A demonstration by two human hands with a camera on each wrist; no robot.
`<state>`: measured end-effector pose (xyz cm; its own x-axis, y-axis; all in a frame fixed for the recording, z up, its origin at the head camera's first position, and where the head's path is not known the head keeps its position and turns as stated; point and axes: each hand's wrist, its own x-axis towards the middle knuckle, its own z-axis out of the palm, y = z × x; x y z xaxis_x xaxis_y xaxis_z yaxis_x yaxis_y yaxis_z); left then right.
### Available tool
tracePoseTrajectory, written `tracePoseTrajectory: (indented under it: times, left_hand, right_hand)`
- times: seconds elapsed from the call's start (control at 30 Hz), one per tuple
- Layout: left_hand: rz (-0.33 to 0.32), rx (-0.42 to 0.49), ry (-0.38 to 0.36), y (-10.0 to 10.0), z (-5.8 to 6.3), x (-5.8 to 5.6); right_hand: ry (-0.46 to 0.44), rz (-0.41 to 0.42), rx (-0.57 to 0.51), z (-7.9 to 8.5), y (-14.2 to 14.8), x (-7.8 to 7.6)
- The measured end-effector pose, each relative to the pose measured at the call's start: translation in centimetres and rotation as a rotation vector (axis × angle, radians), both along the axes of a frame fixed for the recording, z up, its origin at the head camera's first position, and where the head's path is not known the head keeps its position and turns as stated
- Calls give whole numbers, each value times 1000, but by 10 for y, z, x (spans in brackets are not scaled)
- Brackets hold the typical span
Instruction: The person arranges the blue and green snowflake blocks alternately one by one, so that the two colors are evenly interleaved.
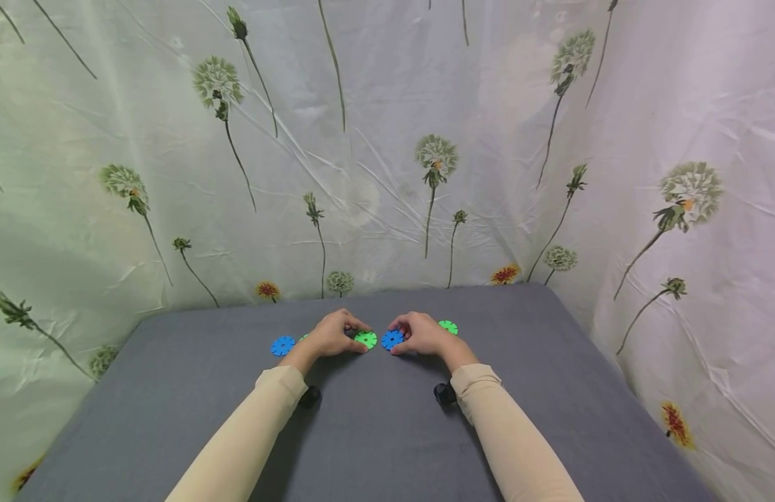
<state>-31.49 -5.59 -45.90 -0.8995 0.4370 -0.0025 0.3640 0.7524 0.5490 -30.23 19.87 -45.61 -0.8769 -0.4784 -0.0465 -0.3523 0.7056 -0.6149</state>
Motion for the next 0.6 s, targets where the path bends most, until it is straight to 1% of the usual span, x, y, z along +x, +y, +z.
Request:
tracePoseTrajectory:
  times: [0.27,0.6]
  left_hand:
    - [2,4,-6,0,0,0]
    - [-24,13,15,1,0,-1]
  right_hand:
    - [-1,-6,19,-2,1,-1]
    - [-24,13,8,-1,0,-3]
